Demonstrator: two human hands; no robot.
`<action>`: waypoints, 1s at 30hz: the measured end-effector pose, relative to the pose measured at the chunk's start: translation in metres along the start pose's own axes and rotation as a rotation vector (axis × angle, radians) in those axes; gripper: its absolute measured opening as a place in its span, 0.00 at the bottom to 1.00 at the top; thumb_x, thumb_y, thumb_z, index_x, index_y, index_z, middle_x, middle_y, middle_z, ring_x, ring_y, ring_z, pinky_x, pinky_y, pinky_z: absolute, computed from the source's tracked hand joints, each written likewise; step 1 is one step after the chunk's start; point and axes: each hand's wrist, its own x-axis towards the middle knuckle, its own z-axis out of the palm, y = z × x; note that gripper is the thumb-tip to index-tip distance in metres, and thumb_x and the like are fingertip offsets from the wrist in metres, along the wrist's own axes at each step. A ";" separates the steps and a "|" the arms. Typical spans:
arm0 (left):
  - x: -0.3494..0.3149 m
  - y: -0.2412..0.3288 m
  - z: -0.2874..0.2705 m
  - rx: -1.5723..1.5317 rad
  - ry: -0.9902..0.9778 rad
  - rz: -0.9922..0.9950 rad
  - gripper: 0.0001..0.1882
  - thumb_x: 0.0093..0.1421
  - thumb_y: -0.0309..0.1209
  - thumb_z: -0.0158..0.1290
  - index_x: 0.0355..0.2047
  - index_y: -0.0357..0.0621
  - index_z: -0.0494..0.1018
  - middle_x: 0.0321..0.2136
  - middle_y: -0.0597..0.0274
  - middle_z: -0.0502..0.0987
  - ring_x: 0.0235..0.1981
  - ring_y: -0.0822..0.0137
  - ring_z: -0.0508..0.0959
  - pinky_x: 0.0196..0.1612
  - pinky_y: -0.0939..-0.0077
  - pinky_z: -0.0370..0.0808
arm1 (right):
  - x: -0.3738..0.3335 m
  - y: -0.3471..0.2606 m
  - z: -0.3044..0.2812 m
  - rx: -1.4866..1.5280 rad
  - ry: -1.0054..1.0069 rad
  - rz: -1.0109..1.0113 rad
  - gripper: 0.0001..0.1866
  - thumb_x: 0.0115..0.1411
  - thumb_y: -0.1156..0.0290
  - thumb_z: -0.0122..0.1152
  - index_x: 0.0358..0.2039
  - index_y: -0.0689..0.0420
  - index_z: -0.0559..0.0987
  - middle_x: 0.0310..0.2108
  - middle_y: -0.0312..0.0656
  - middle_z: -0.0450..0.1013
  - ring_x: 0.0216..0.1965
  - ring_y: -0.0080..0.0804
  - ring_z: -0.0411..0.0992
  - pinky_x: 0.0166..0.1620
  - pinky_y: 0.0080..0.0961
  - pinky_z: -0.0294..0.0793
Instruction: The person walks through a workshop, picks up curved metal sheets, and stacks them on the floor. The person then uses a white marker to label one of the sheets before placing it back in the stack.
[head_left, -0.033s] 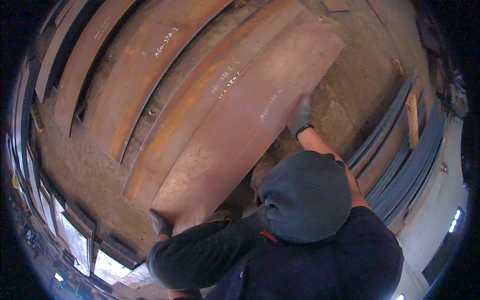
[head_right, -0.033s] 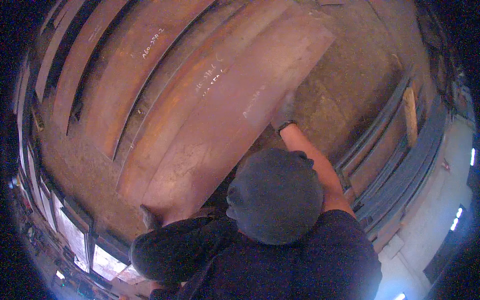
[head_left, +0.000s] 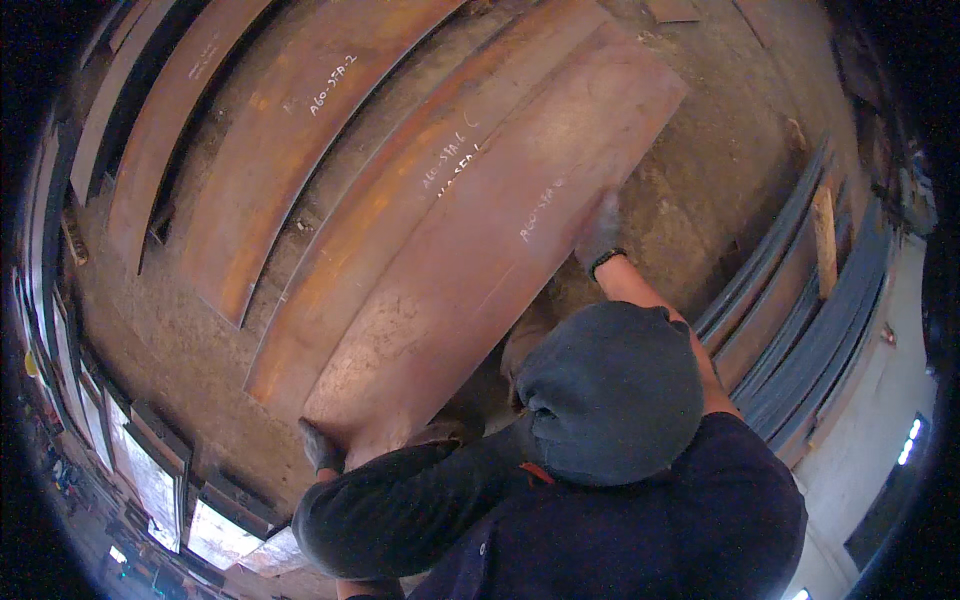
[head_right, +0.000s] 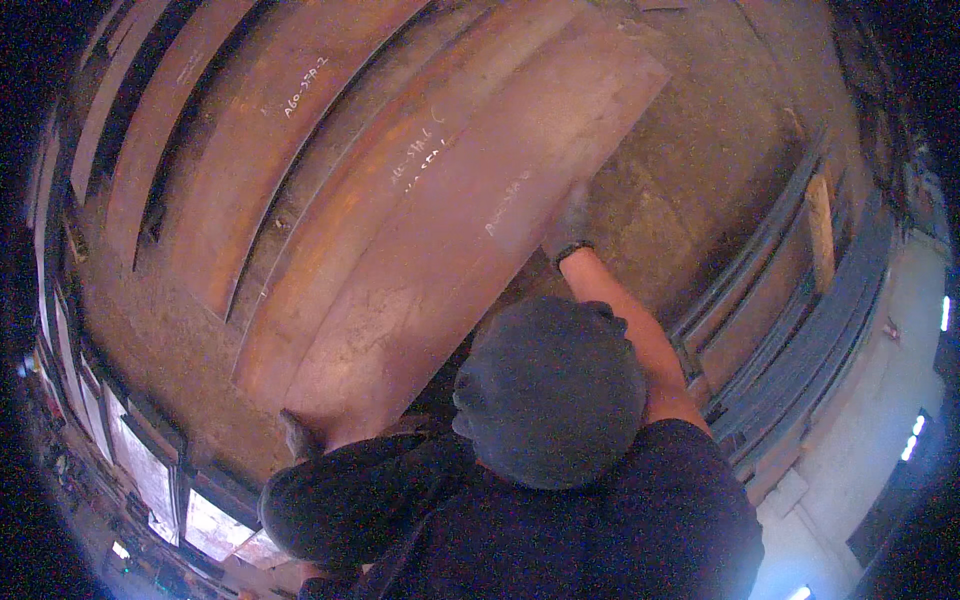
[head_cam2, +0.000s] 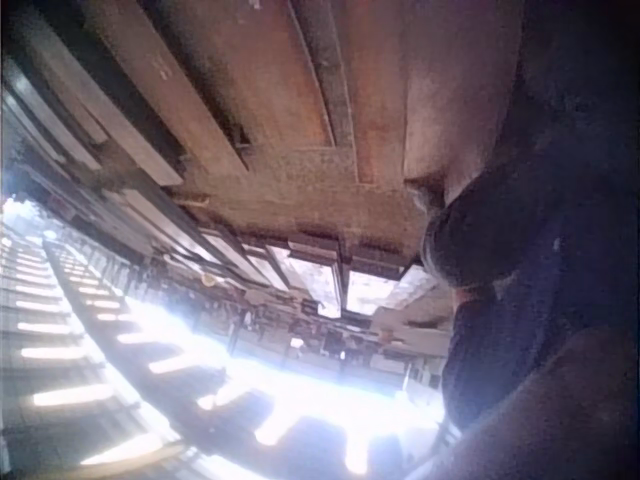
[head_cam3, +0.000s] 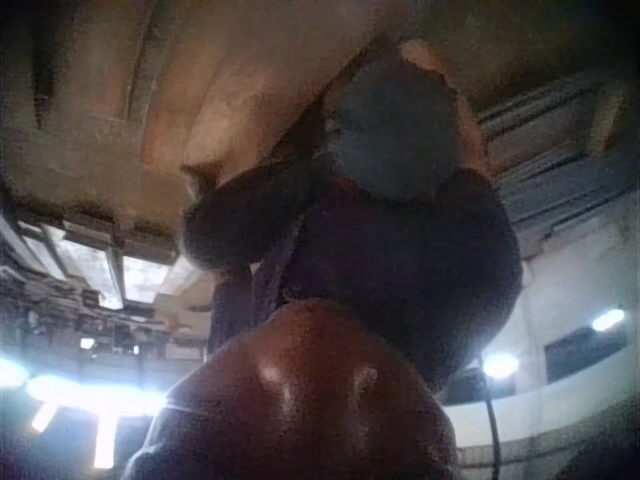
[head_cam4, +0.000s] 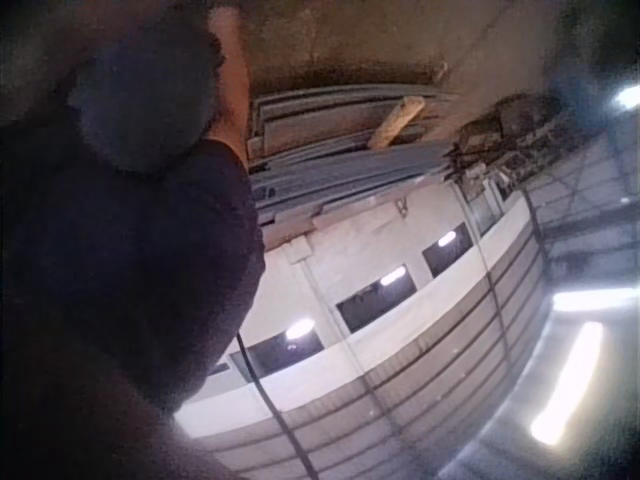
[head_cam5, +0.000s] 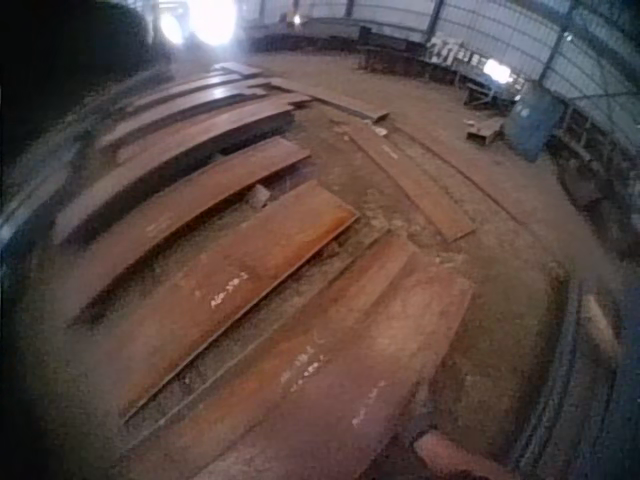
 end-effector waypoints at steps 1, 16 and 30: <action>0.001 0.000 0.000 0.002 -0.009 -0.021 0.55 0.65 0.72 0.36 0.62 0.22 0.65 0.60 0.41 0.72 0.60 0.53 0.72 0.61 0.61 0.67 | -0.003 -0.002 0.003 0.001 0.003 0.008 0.43 0.70 0.34 0.32 0.72 0.56 0.57 0.71 0.44 0.57 0.70 0.43 0.57 0.70 0.43 0.58; 0.005 0.005 0.005 0.210 0.023 -0.086 0.58 0.61 0.75 0.39 0.62 0.22 0.66 0.58 0.44 0.74 0.56 0.52 0.74 0.58 0.59 0.71 | 0.033 0.015 -0.038 -0.126 0.017 -0.058 0.40 0.71 0.36 0.33 0.70 0.54 0.62 0.68 0.40 0.62 0.66 0.41 0.62 0.66 0.43 0.63; 0.012 -0.003 0.002 -0.125 -0.122 -0.022 0.58 0.61 0.75 0.40 0.61 0.22 0.67 0.57 0.47 0.74 0.55 0.55 0.75 0.59 0.62 0.71 | 0.020 0.010 -0.014 -0.150 0.090 -0.072 0.40 0.71 0.36 0.32 0.68 0.55 0.64 0.67 0.41 0.65 0.65 0.40 0.63 0.67 0.43 0.61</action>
